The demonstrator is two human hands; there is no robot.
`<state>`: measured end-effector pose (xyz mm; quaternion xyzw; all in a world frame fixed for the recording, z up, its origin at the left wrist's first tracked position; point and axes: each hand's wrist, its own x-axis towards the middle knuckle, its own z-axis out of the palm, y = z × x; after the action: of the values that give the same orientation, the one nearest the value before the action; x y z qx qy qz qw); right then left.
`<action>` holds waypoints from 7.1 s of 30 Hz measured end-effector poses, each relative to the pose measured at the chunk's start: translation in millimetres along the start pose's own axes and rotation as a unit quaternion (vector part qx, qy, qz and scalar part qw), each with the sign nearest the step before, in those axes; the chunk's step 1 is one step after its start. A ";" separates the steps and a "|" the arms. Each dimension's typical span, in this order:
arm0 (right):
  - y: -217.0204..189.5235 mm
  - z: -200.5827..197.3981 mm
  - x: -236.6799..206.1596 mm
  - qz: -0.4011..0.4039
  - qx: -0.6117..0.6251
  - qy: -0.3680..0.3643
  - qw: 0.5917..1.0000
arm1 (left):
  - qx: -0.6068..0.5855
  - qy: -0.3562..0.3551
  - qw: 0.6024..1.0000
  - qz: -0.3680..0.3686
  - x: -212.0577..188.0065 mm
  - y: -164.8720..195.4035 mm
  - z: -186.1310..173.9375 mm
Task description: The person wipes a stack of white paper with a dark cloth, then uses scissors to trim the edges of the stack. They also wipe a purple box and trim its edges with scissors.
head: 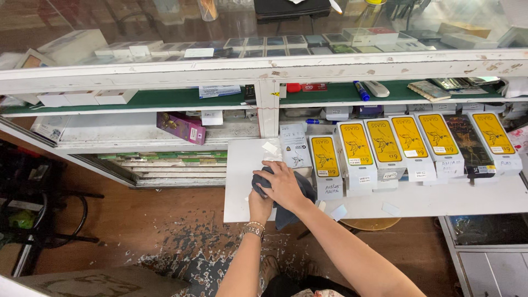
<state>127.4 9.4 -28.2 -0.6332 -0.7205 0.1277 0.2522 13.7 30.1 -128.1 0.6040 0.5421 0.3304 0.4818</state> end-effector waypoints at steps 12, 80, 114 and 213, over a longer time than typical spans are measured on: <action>20.7 -4.4 6.8 0.035 0.065 0.089 0.993 | 0.017 -0.012 0.997 -0.071 -6.9 34.9 -5.8; 42.0 -70.9 -48.2 0.040 0.351 -0.182 0.917 | -0.618 -0.020 0.773 -0.145 2.2 49.1 -65.0; 65.8 -40.0 -52.4 0.261 0.785 0.020 0.561 | -0.448 0.042 0.885 -0.121 -17.3 112.4 -71.8; 5.3 52.3 -23.7 0.099 -0.068 -0.156 0.980 | -0.637 -0.125 0.759 -0.061 -11.8 52.4 -155.4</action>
<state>106.1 -5.8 -79.6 -0.6895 -0.6917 0.1999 0.0787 -114.2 56.1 -28.1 0.1597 0.1778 0.4912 0.8377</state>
